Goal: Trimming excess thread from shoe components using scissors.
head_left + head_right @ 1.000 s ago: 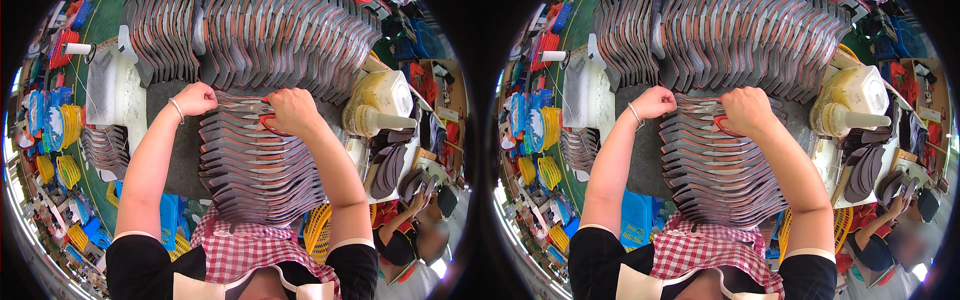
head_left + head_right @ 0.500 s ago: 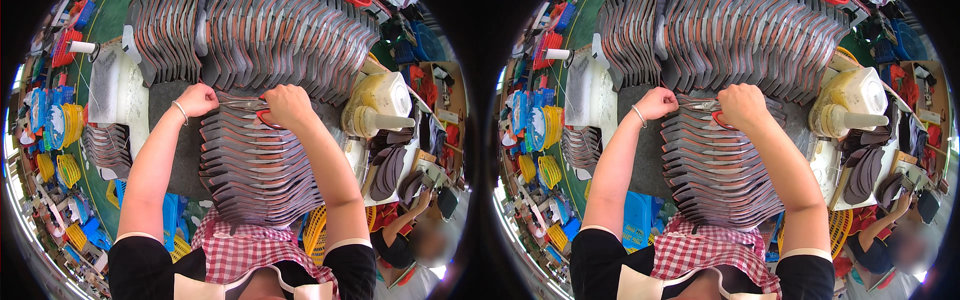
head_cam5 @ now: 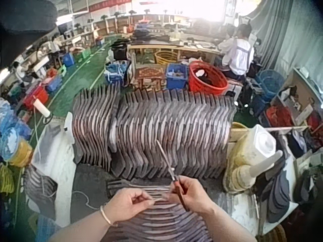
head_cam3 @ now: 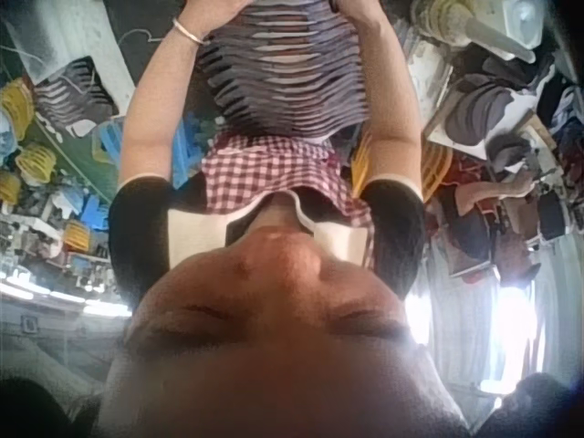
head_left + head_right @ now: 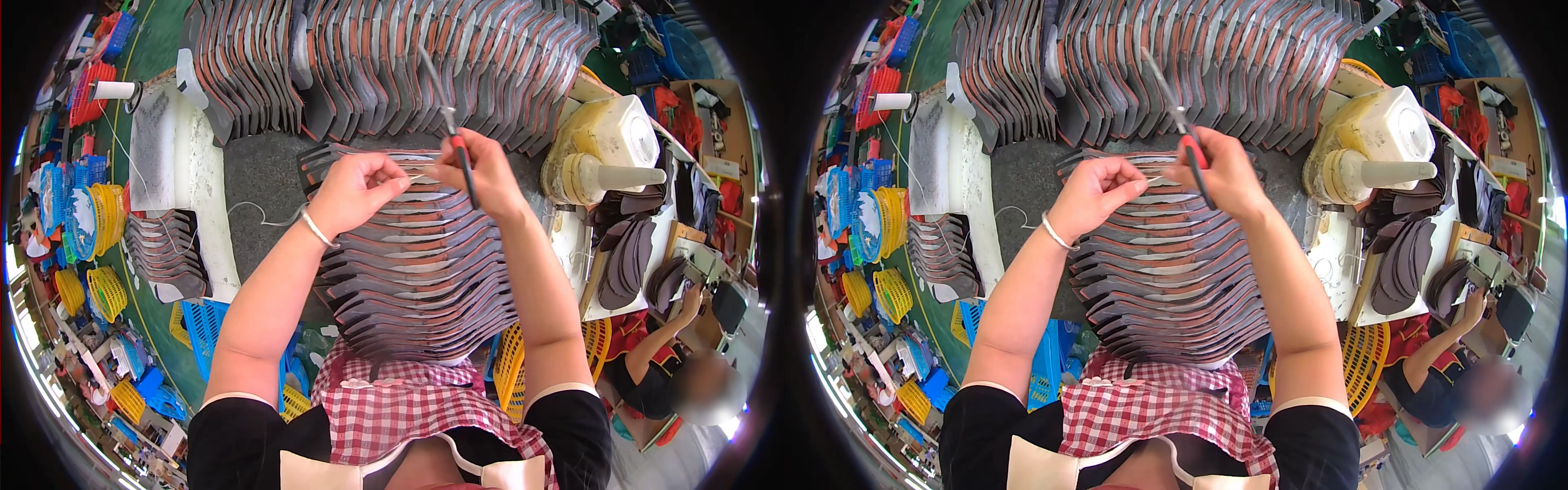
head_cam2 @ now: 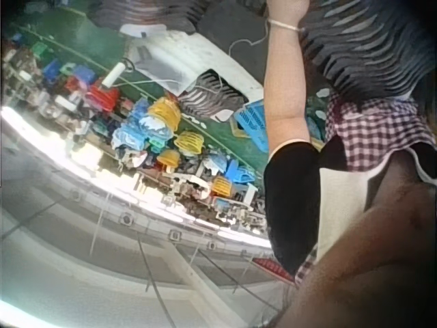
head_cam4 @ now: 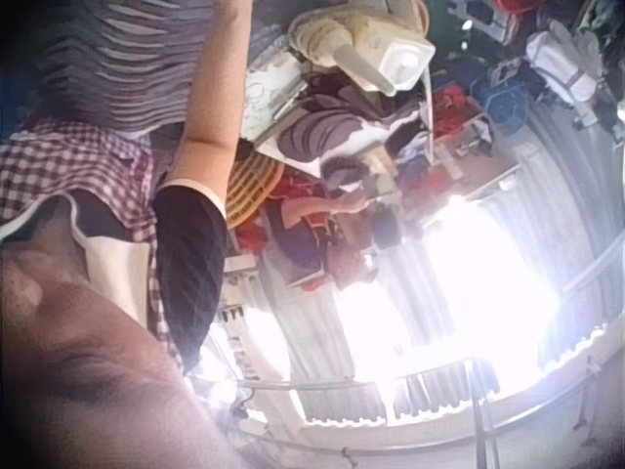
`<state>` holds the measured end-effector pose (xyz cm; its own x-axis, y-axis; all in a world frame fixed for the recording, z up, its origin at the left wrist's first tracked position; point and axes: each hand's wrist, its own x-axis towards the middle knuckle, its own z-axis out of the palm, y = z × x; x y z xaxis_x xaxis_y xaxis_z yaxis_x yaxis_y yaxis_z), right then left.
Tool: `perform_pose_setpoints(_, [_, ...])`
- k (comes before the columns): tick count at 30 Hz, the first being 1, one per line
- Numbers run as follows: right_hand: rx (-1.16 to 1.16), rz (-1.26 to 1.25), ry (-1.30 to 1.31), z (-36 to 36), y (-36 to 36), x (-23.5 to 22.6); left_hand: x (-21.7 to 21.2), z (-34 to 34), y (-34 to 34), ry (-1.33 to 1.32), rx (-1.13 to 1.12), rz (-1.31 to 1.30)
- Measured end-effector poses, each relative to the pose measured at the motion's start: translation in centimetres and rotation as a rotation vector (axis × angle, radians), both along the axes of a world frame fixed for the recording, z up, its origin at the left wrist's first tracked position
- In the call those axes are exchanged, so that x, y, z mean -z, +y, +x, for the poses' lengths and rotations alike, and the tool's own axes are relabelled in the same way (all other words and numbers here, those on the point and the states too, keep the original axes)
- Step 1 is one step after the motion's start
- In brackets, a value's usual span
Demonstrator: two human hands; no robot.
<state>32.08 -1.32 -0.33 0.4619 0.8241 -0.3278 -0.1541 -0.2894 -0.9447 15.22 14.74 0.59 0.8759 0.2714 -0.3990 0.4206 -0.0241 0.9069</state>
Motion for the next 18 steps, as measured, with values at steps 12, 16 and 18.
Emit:
perform_pose_setpoints(12, [-0.065,-0.412,-0.547,1.8,-3.5,2.6,0.5,-3.8,2.7,0.255,0.064,0.391])
perform_pose_setpoints(16, [-0.097,-0.366,-0.671,1.7,-3.4,3.1,0.3,-2.7,4.2,0.319,0.094,0.590])
perform_pose_setpoints(18, [-0.157,-0.411,-0.757,1.6,-3.1,2.5,0.7,-2.3,5.1,0.346,0.148,0.668])
